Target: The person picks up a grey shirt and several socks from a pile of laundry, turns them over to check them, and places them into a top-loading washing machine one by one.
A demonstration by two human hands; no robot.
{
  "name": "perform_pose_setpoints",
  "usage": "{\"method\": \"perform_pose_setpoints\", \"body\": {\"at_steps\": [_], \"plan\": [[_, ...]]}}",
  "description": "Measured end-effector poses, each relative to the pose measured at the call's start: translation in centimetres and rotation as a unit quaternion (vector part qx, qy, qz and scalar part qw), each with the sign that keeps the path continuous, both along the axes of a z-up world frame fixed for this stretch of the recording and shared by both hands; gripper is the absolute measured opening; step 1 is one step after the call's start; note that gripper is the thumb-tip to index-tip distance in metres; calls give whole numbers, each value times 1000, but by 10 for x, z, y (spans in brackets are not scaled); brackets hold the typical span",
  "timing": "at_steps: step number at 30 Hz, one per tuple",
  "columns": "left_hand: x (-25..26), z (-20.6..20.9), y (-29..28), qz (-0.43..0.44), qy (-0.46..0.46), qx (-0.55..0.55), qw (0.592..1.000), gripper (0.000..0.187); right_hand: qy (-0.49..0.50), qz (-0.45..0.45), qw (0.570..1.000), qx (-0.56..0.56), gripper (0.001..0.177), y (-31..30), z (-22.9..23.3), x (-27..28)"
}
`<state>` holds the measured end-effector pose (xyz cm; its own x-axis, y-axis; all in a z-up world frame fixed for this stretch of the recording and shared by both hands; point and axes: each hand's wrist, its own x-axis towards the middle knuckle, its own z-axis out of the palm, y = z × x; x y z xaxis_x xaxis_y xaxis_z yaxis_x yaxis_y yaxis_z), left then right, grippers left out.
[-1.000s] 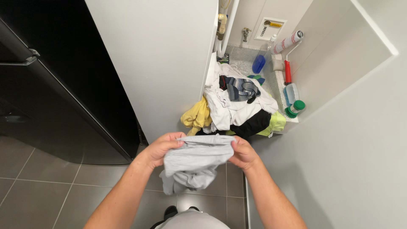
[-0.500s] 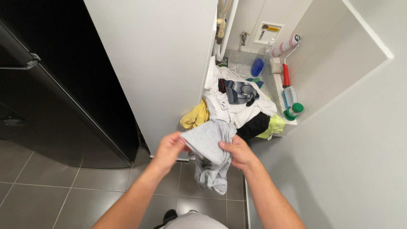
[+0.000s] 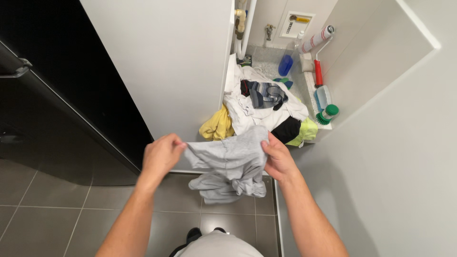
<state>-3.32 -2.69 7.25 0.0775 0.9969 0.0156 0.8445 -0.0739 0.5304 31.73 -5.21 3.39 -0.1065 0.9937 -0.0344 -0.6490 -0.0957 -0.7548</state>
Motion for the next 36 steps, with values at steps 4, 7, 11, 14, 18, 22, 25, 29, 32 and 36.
{"method": "perform_pose_setpoints", "body": {"at_steps": [4, 7, 11, 14, 18, 22, 25, 29, 32, 36], "plan": [[67, -7, -31, -126, -262, 34, 956, 42, 5, 76, 996, 35, 73, 5, 4, -28], [98, -3, -40, -250, -125, -51, 959, 62, 5, 129, 990, 58, 79, 17, -13, -27], [96, -34, -24, -163, -269, -78, 946, 13, -62, 109, 991, 42, 75, 13, 24, -17], [79, -4, -23, -121, -343, -60, 930, 7, -189, 64, 980, 19, 61, 12, 44, -1], [63, -18, -7, -91, -386, -22, 918, 13, -469, 147, 871, 15, 48, -2, 41, 10], [68, -12, -5, -70, -429, -11, 901, 14, -615, 168, 770, -10, 30, 7, 1, 11], [61, -1, -6, -36, -569, -29, 821, 16, -604, 42, 796, -30, 19, 14, -36, 12], [37, 7, 1, -39, -405, 53, 912, 18, -162, -52, 967, -189, 27, 18, -59, 12], [23, 15, 1, -9, -320, 91, 943, 17, -135, -13, 977, -165, 36, 6, -35, -2], [12, 16, 4, 14, -285, 115, 951, 17, -494, 233, 837, -40, 24, -10, 23, -19]]}}
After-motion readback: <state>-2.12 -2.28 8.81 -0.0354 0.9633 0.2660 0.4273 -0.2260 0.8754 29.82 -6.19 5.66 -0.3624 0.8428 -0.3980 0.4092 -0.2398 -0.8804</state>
